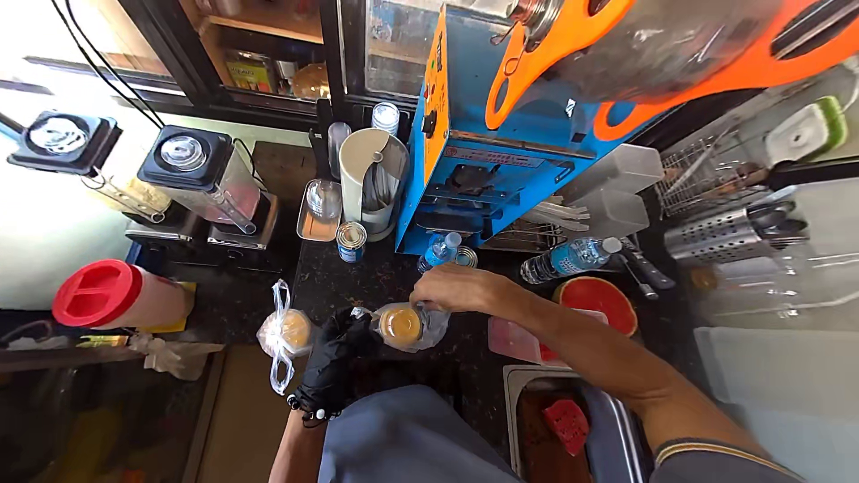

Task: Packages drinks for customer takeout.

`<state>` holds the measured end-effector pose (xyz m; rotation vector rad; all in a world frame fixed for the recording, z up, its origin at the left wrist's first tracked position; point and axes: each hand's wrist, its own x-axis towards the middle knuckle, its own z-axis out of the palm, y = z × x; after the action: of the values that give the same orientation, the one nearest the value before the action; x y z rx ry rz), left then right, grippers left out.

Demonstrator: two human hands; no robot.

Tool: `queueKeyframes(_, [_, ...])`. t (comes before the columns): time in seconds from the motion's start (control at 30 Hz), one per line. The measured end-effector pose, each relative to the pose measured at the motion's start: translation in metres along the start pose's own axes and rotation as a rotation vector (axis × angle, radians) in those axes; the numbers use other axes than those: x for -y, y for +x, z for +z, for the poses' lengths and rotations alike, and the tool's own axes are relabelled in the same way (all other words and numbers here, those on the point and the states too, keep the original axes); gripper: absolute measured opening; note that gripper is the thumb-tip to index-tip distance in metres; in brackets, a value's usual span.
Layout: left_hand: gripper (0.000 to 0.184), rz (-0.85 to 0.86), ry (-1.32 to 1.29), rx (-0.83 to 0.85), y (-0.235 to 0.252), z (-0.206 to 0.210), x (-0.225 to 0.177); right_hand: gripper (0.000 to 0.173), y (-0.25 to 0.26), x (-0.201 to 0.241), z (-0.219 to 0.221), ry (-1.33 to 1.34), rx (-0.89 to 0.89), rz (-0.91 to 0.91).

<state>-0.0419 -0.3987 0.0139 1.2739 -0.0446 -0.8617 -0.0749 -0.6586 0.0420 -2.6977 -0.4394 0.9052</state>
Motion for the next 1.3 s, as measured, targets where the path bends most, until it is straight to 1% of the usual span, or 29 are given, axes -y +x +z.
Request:
queueKeyframes(0.03, [0.033, 0.012, -0.021, 0.010, 0.003, 0.009, 0.005, 0.020, -0.003, -0.004, -0.001, 0.046, -0.079, -0.058])
queueKeyframes(0.07, [0.051, 0.043, -0.018, 0.028, 0.009, 0.020, 0.013, 0.019, -0.004, -0.008, -0.003, 0.105, -0.144, -0.101])
queueKeyframes(0.1, [0.066, 0.076, 0.005, 0.055, 0.015, 0.032, 0.024, 0.019, -0.002, -0.012, -0.003, 0.183, -0.193, -0.145])
queueKeyframes(0.13, [0.077, 0.094, 0.044, 0.062, 0.022, 0.043, 0.036, 0.019, 0.000, -0.017, -0.002, 0.270, -0.218, -0.192])
queueKeyframes(0.17, [0.084, 0.100, 0.087, 0.059, 0.028, 0.052, 0.047, 0.030, 0.000, -0.023, 0.001, 0.321, -0.206, -0.223])
queueKeyframes(0.2, [0.088, 0.107, 0.151, 0.058, 0.034, 0.059, 0.056, 0.050, -0.004, -0.026, 0.002, 0.308, -0.150, -0.201])
queueKeyframes(0.23, [0.091, 0.108, 0.223, 0.065, 0.037, 0.063, 0.060, 0.069, -0.009, -0.028, 0.002, 0.242, -0.074, -0.141])
queueKeyframes(0.27, [0.093, 0.100, 0.294, 0.069, 0.037, 0.066, 0.061, 0.077, -0.014, -0.027, 0.002, 0.156, -0.010, -0.072])
queueKeyframes(0.3, [0.095, 0.085, 0.362, 0.069, 0.036, 0.067, 0.061, 0.071, -0.015, -0.026, 0.005, 0.069, -0.001, -0.036])
queueKeyframes(0.37, [0.099, 0.064, 0.432, 0.063, 0.033, 0.070, 0.060, 0.031, -0.014, -0.029, 0.016, -0.040, -0.145, -0.077])
queueKeyframes(0.4, [0.099, 0.083, 0.433, 0.062, 0.033, 0.072, 0.063, 0.016, -0.012, -0.031, 0.020, -0.051, -0.221, -0.120])
queueKeyframes(0.43, [0.095, 0.130, 0.425, 0.061, 0.034, 0.074, 0.067, 0.011, -0.009, -0.031, 0.021, -0.023, -0.269, -0.170])
queueKeyframes(0.47, [0.085, 0.194, 0.413, 0.063, 0.035, 0.075, 0.071, 0.012, -0.006, -0.030, 0.020, 0.034, -0.288, -0.216])
queueKeyframes(0.53, [0.057, 0.290, 0.418, 0.059, 0.035, 0.070, 0.068, 0.017, -0.003, -0.030, 0.016, 0.151, -0.280, -0.276])
queueKeyframes(0.6, [0.040, 0.339, 0.385, 0.059, 0.033, 0.056, 0.055, 0.026, -0.006, -0.037, 0.013, 0.201, -0.226, -0.266])
queueKeyframes(0.63, [0.036, 0.350, 0.358, 0.055, 0.031, 0.046, 0.046, 0.026, -0.009, -0.041, 0.014, 0.259, -0.220, -0.271])
queueKeyframes(0.67, [0.035, 0.339, 0.335, 0.057, 0.029, 0.037, 0.037, 0.025, -0.014, -0.044, 0.015, 0.343, -0.236, -0.295])
queueKeyframes(0.73, [0.033, 0.263, 0.290, 0.064, 0.027, 0.028, 0.018, 0.024, -0.022, -0.048, 0.019, 0.464, -0.298, -0.369])
queueKeyframes(0.8, [0.030, 0.169, 0.232, 0.099, 0.031, 0.030, 0.010, 0.025, -0.024, -0.043, 0.021, 0.477, -0.359, -0.407])
queueKeyframes(0.83, [0.029, 0.152, 0.215, 0.135, 0.035, 0.032, 0.011, 0.026, -0.021, -0.037, 0.022, 0.466, -0.391, -0.425])
queueKeyframes(0.97, [0.025, 0.242, 0.142, 0.351, 0.058, 0.035, 0.037, 0.031, 0.004, -0.022, 0.028, 0.493, -0.440, -0.524])
queueKeyframes(1.03, [0.025, 0.281, 0.132, 0.414, 0.067, 0.030, 0.045, 0.031, 0.010, -0.023, 0.030, 0.566, -0.434, -0.551])
queueKeyframes(1.13, [0.020, 0.231, 0.224, 0.381, 0.061, 0.019, 0.034, 0.028, 0.014, -0.036, 0.029, 0.615, -0.372, -0.530])
queueKeyframes(1.2, [0.024, 0.206, 0.221, 0.380, 0.052, 0.015, 0.029, 0.027, 0.023, -0.044, 0.031, 0.671, -0.339, -0.530])
queueKeyframes(1.3, [0.033, 0.205, 0.162, 0.377, 0.049, 0.027, 0.036, 0.025, 0.032, -0.050, 0.038, 0.772, -0.326, -0.546])
